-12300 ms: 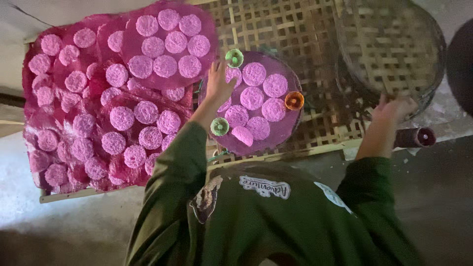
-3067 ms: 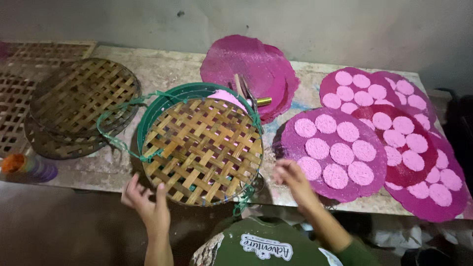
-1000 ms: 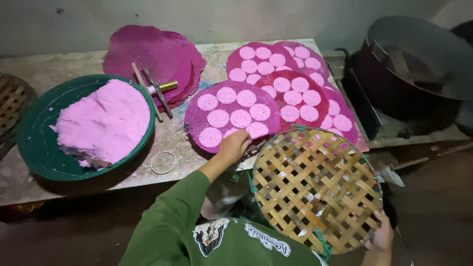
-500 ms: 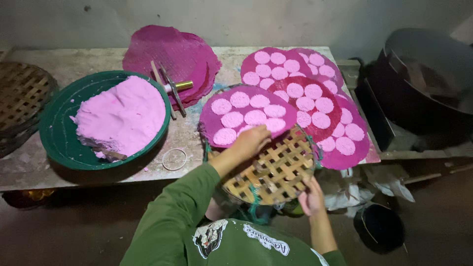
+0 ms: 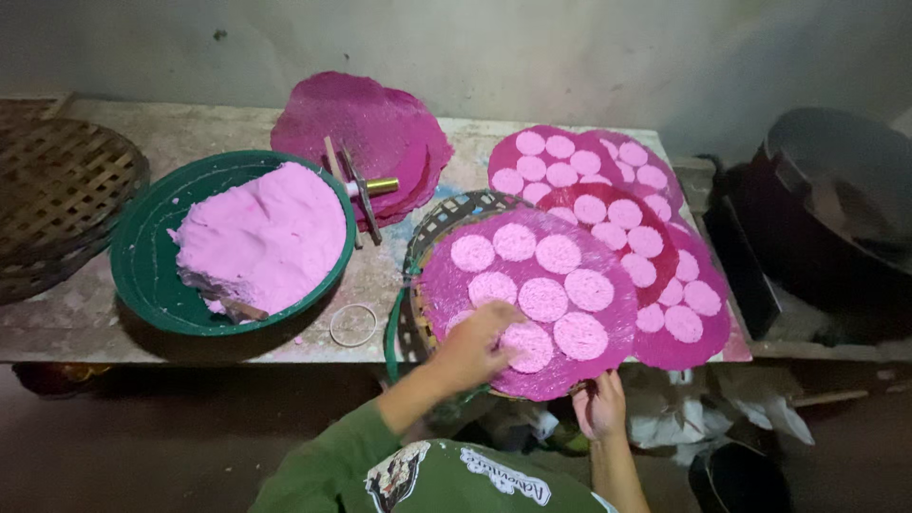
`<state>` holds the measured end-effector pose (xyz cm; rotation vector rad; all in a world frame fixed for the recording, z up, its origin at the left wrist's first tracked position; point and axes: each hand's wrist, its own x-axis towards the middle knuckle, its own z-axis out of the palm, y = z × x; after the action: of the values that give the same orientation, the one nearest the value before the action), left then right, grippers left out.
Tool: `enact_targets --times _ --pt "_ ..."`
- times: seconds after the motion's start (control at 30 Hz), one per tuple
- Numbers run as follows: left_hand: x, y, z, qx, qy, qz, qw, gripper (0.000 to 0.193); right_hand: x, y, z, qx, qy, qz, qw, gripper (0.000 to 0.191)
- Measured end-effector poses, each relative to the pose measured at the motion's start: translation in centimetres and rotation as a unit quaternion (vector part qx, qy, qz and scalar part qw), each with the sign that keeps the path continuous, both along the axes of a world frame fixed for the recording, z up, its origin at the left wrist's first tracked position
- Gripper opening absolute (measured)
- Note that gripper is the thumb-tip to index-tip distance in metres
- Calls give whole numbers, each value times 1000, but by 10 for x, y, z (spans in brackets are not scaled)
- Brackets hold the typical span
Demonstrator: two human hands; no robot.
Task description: The person presses pink dough into a handheld wooden mold, ejects the molded discs onto round trays, and carries a tray to a steamer pot, covering it with a woven bamboo lid. They then place small colored cups on the molded pieces and stack bamboo lids over trays of finished pieces.
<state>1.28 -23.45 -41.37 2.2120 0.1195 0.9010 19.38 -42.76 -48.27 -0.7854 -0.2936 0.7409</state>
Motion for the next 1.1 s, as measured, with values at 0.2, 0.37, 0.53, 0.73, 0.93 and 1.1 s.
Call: enact_targets --times 0.2,0.37,0.53,0.73,0.93,1.1 --pt "-36 108 -62 -285 -26 325 901 74 26 71 29 -14 -34 -11 999 29" --pt "-26 126 -90 -534 -1 160 830 65 23 123 35 -32 -17 40 999 28" --pt "-18 127 -100 -496 36 188 847 59 13 128 31 -86 8 55 995 28" --pt "-19 122 -118 -546 -17 185 817 56 28 120 16 -263 -108 118 951 28" --pt "-10 109 -133 -468 -16 227 854 57 41 96 -8 -504 -446 -23 739 40" --pt "-9 109 -149 -500 24 234 833 62 21 85 -12 -487 -529 -171 674 43"
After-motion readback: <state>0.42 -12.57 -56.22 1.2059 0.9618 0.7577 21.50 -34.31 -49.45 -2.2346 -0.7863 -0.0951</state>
